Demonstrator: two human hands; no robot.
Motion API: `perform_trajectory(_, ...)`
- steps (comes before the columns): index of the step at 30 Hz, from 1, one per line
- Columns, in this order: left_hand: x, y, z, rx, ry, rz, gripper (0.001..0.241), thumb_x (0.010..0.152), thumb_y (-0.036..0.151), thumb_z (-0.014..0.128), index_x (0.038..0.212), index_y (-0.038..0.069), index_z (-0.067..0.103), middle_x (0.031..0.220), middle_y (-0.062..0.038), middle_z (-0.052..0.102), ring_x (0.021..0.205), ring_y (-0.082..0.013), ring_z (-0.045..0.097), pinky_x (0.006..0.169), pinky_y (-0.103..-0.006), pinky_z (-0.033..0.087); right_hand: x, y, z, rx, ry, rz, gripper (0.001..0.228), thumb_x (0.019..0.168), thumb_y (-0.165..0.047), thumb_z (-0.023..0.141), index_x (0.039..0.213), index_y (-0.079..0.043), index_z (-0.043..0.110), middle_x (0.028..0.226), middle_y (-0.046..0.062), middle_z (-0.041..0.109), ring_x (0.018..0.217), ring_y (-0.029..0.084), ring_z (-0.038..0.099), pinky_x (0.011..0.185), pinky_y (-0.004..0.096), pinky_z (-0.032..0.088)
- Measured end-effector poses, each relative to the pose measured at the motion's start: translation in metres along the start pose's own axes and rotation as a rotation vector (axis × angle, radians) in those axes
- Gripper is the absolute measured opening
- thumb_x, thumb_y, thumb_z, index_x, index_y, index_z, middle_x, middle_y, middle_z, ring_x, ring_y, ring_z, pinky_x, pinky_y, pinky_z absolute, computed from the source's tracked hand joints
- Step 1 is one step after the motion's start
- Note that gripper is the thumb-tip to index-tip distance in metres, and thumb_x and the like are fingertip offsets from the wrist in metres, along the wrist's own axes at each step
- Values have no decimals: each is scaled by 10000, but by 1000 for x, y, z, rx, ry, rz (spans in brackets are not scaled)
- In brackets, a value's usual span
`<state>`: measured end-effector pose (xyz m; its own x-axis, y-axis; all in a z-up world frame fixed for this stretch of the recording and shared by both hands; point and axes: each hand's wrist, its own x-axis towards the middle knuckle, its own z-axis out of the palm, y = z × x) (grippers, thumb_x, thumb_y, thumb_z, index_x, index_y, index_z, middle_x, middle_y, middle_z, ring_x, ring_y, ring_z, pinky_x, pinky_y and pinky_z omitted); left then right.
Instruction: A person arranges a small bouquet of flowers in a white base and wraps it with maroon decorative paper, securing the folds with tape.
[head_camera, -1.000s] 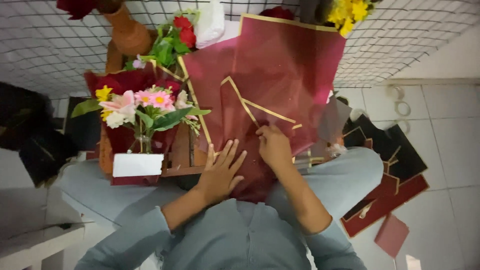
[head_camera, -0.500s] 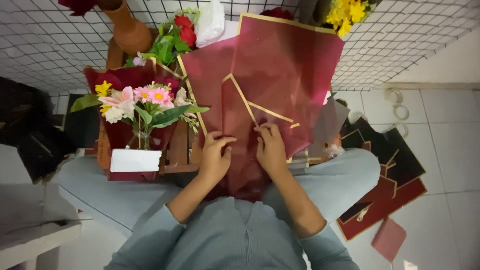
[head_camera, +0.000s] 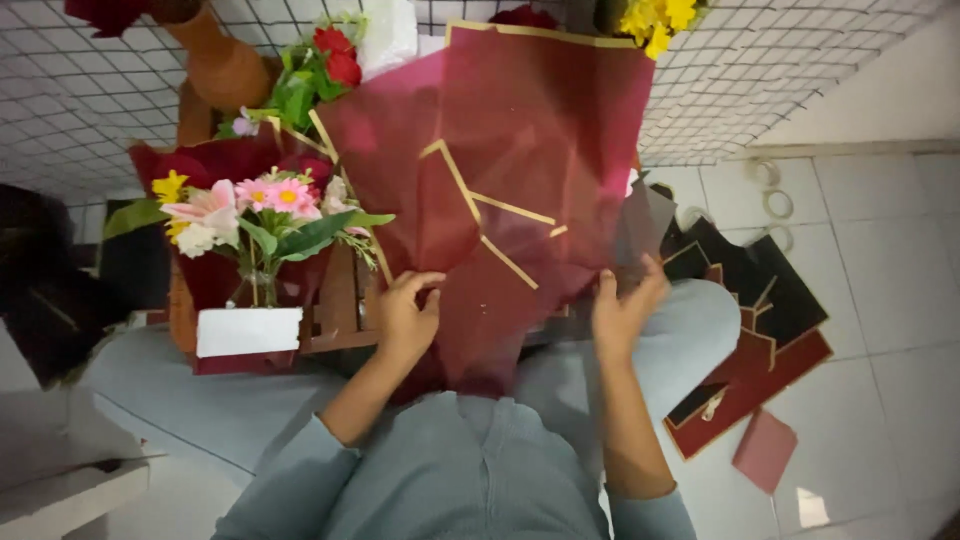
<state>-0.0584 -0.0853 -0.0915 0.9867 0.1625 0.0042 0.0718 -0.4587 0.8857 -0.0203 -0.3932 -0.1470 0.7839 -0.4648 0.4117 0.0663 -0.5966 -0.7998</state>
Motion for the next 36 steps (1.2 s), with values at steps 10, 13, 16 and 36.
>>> perform_trajectory(10, 6, -10, -11, -102, 65, -12, 262, 877, -40, 669, 1059, 114, 777, 972, -116, 713, 1021, -314, 667, 950, -446, 497, 25, -43, 9, -205, -306, 151, 469, 838, -175, 850, 1272, -66, 707, 1094, 201, 744, 1044, 402, 712, 878, 512, 568)
perform_trajectory(13, 3, 17, -26, -93, 116, 42, 284, 903, -44, 652, 1089, 134, 772, 988, -90, 705, 1041, -295, 659, 965, -439, 495, 26, -86, 28, -233, -390, 123, 428, 862, -124, 789, 1269, -38, 690, 1085, 227, 746, 1055, 427, 709, 878, 523, 572)
perform_trajectory(16, 6, 10, -25, -51, 228, 122, 302, 842, -19, 713, 1050, 189, 785, 925, -75, 685, 966, -297, 673, 898, -412, 520, 27, -98, 46, -225, -447, 44, 293, 896, -139, 746, 1162, -19, 722, 974, 207, 750, 973, 406, 730, 812, 499, 597)
perform_trajectory(36, 6, -26, 9, -71, 197, -47, 269, 831, 46, 736, 1031, 217, 791, 786, -64, 609, 747, -254, 610, 736, -377, 523, 45, -35, -52, -494, -620, -648, 99, 933, -207, 671, 984, -229, 752, 1066, -63, 744, 1184, 185, 623, 1084, 450, 262)
